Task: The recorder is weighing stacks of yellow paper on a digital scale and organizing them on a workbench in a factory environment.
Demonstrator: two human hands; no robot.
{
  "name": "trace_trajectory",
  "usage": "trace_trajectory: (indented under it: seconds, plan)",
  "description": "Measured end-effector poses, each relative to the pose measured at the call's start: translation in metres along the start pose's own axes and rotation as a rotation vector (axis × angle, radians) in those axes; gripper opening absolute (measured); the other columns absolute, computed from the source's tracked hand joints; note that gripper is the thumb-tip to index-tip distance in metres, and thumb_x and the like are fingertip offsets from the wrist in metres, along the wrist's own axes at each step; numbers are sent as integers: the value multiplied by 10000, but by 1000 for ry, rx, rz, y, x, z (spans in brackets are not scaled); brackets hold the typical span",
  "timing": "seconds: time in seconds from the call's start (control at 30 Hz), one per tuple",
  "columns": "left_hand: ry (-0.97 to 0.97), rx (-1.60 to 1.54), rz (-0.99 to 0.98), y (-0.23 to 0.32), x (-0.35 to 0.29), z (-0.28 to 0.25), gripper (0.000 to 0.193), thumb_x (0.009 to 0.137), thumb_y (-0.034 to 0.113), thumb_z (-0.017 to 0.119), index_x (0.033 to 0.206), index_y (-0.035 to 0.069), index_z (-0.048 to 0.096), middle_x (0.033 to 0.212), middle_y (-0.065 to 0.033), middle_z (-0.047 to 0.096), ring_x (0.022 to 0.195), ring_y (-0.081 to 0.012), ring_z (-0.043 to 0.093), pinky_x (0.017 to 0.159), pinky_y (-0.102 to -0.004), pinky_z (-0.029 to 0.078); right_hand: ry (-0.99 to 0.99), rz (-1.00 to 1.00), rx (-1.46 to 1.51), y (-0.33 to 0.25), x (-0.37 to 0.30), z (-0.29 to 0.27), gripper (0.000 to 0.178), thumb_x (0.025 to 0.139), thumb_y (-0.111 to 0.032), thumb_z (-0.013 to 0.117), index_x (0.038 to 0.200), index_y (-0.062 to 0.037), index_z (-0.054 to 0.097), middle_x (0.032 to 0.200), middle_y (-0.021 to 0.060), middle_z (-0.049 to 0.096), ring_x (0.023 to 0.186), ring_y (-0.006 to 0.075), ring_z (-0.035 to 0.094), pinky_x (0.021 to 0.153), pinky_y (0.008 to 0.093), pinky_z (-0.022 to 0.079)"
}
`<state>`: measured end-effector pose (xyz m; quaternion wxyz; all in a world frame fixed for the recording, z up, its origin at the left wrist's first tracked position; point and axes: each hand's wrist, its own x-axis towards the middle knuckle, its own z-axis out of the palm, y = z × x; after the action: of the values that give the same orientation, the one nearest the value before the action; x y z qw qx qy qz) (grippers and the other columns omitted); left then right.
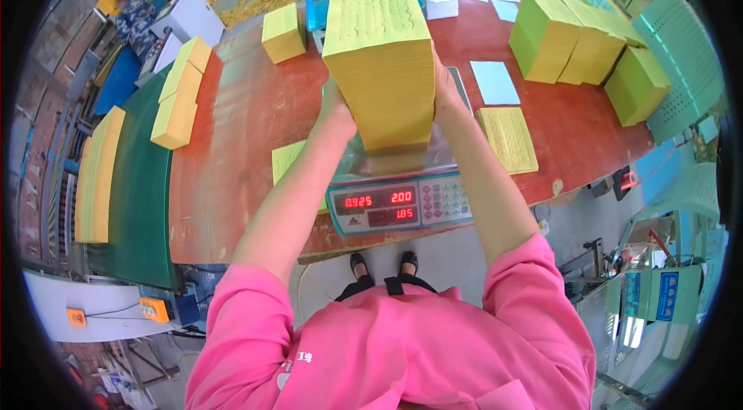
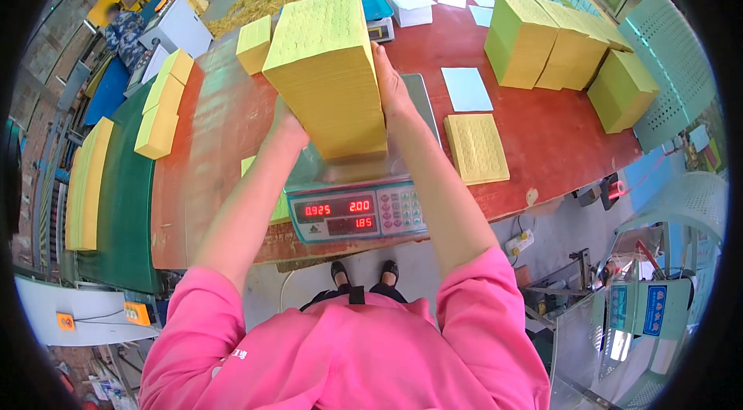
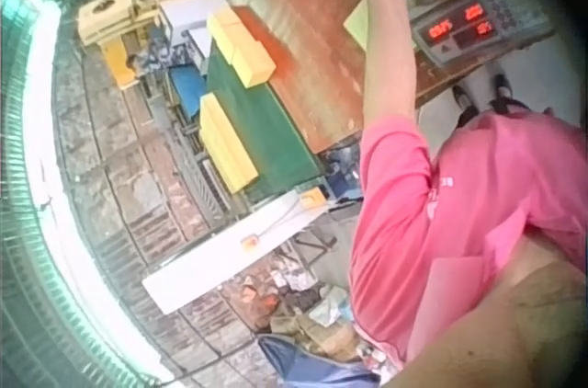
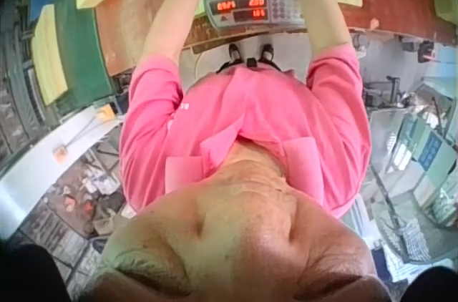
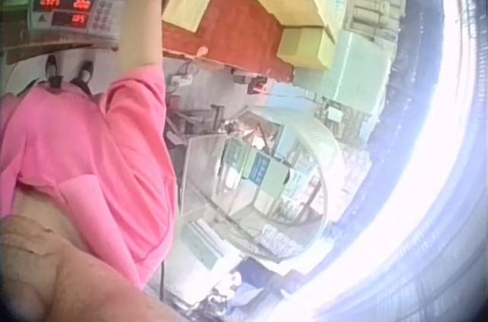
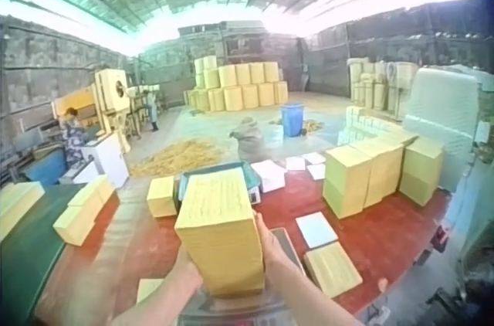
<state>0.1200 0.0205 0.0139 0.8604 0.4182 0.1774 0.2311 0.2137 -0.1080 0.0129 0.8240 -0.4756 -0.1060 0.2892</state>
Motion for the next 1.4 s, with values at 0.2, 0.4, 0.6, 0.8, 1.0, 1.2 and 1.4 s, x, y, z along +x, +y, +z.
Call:
trace_trajectory:
  seconds: [0.2, 0.4, 0.6, 0.8, 1.0, 1.2, 1.4]
  plan:
    - [39, -6, 191, 11, -28, -6, 547, 983, 366, 475, 1414, 39, 392, 1357, -132, 503, 1245, -233, 499, 1035, -393, 425, 69, -127, -109, 8, -26, -33, 595, 1015, -514, 346, 1434, -99, 424, 1435, 96, 468, 1253, 212, 489, 1005, 357, 409]
    - [141, -2, 186, 29, -132, -111, 765, 987, 560, 343, 1482, -18, 258, 1503, -195, 340, 1388, -294, 333, 1113, -485, 288, 200, -354, 212, 25, -179, -88, 492, 1038, -337, 338, 1368, 13, 442, 1333, 182, 529, 1193, 296, 543, 1006, 383, 423]
    - [413, -55, -50, 15, -255, -218, 653, 986, 521, 386, 1351, -19, 423, 1329, -179, 517, 1196, -285, 519, 984, -459, 420, 220, -291, 506, 65, -265, -75, 407, 1023, -289, 387, 1243, 22, 529, 1007, 99, 616, 919, 208, 578, 868, 365, 475]
    - [439, -6, -80, 20, -305, -262, 590, 992, 482, 393, 1292, -20, 471, 1303, -187, 538, 1177, -277, 533, 971, -433, 441, 262, -326, 464, 84, -304, -54, 366, 1016, -262, 406, 1178, 28, 561, 929, 85, 596, 879, 195, 561, 834, 351, 474]
    - [288, -25, -83, 27, -308, -261, 537, 1001, 458, 396, 1243, -7, 512, 1249, -172, 575, 1124, -255, 570, 938, -407, 466, 286, -358, 444, 86, -331, -38, 344, 1006, -245, 415, 1147, 29, 570, 926, 83, 596, 872, 193, 560, 818, 346, 473]
    - [226, -42, -117, 22, -300, -247, 504, 1004, 443, 403, 1200, -2, 535, 1186, -161, 610, 1066, -245, 599, 911, -385, 486, 287, -395, 432, 74, -340, -40, 334, 1003, -242, 426, 1143, 24, 574, 900, 81, 596, 839, 190, 560, 794, 349, 473]
    - [156, 70, -58, 19, -278, -207, 453, 1003, 386, 419, 1159, -15, 561, 1135, -162, 639, 1006, -226, 628, 861, -372, 508, 314, -378, 424, 73, -328, -67, 338, 994, -251, 443, 1139, 23, 576, 899, 90, 609, 832, 200, 572, 785, 356, 483]
